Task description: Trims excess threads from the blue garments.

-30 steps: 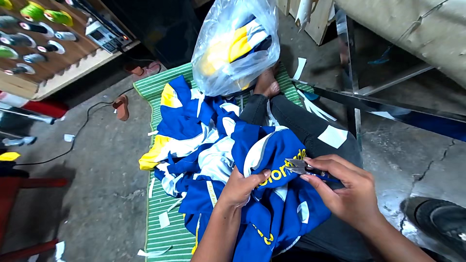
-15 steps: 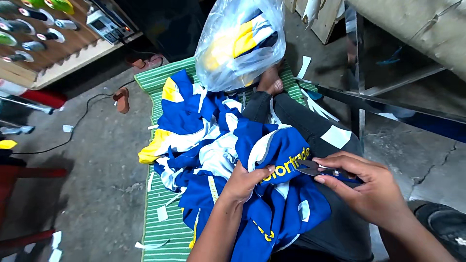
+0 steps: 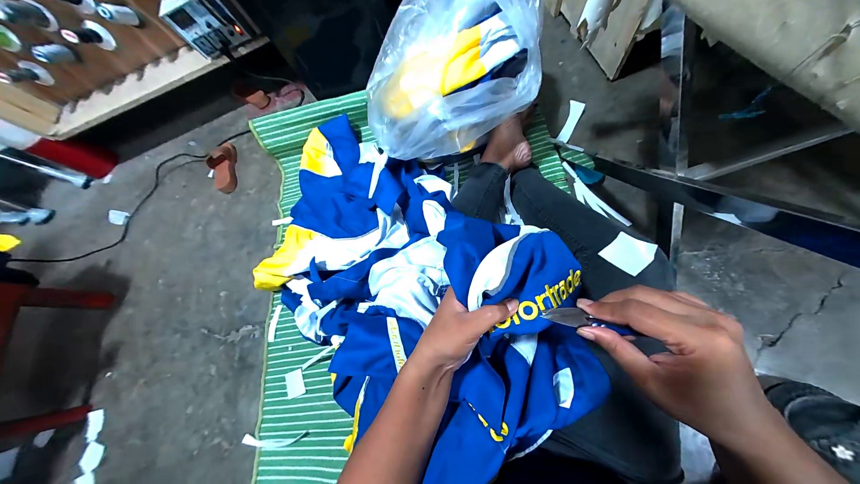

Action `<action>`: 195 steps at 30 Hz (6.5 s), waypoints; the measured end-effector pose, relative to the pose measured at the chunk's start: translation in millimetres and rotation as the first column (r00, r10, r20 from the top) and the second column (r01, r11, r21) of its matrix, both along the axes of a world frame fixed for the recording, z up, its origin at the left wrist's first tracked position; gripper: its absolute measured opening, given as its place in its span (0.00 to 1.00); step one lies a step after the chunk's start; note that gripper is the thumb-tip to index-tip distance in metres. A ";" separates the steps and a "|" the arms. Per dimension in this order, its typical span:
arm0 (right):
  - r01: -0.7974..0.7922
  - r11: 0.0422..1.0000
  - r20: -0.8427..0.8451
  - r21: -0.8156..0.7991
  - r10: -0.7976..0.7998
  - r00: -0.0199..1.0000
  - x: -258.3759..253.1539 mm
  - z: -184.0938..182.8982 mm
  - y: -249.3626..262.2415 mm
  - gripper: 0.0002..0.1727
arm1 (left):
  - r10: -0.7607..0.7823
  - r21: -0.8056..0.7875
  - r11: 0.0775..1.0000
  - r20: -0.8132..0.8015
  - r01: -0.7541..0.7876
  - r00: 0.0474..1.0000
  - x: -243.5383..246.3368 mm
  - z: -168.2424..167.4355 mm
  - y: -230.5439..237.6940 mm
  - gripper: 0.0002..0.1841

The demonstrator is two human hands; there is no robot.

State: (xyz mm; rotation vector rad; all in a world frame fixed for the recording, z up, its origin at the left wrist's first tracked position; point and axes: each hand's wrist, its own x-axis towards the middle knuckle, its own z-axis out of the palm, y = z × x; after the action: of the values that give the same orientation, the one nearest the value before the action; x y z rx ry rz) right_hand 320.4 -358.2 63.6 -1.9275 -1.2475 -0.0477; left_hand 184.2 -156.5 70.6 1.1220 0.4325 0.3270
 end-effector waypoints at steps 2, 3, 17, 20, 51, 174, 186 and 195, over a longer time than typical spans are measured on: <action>0.010 1.000 0.062 -0.011 -0.009 0.998 -0.3 2.2 -0.2 0.15 | 0.002 -0.001 1.000 -0.006 -0.002 1.000 0.4 1.0 -0.6 0.17; 0.014 1.000 0.085 -0.013 -0.012 0.996 -0.6 3.2 -0.2 0.15 | 0.003 0.002 1.000 -0.012 -0.003 1.000 0.5 1.4 -0.7 0.17; 0.077 0.996 0.006 0.038 -0.077 0.997 -3.8 -0.4 -1.5 0.16 | 0.029 0.024 0.999 -0.026 -0.028 0.999 0.2 3.9 -2.4 0.17; 0.145 0.988 0.041 0.051 -0.148 0.988 -10.2 -1.7 -0.9 0.16 | 0.033 0.045 0.998 -0.016 -0.033 0.999 0.1 4.1 -4.9 0.17; 0.231 0.970 0.114 0.078 -0.239 0.964 -21.7 -7.3 8.6 0.15 | 0.123 0.084 0.989 -0.029 -0.120 0.992 0.4 6.1 -12.8 0.15; 0.227 0.970 0.127 0.084 -0.236 0.963 -15.8 -15.8 -8.6 0.15 | 0.001 0.252 0.967 -0.116 0.028 0.993 -2.8 1.8 -22.1 0.17; 0.148 0.981 -0.132 0.122 -0.131 0.983 -14.5 -19.7 1.1 0.17 | -0.016 0.230 0.973 -0.077 0.033 0.997 -4.5 0.8 -17.7 0.16; 0.100 0.987 -0.127 0.125 -0.084 0.988 -7.0 -16.4 2.6 0.12 | -0.061 0.218 0.973 -0.039 0.068 0.997 -7.4 -1.9 -14.2 0.15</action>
State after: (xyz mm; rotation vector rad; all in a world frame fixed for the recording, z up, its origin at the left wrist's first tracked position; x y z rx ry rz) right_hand 313.4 -355.6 47.2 -1.8445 -1.0490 -0.0577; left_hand 176.8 -170.7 68.7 1.3562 0.3937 0.3048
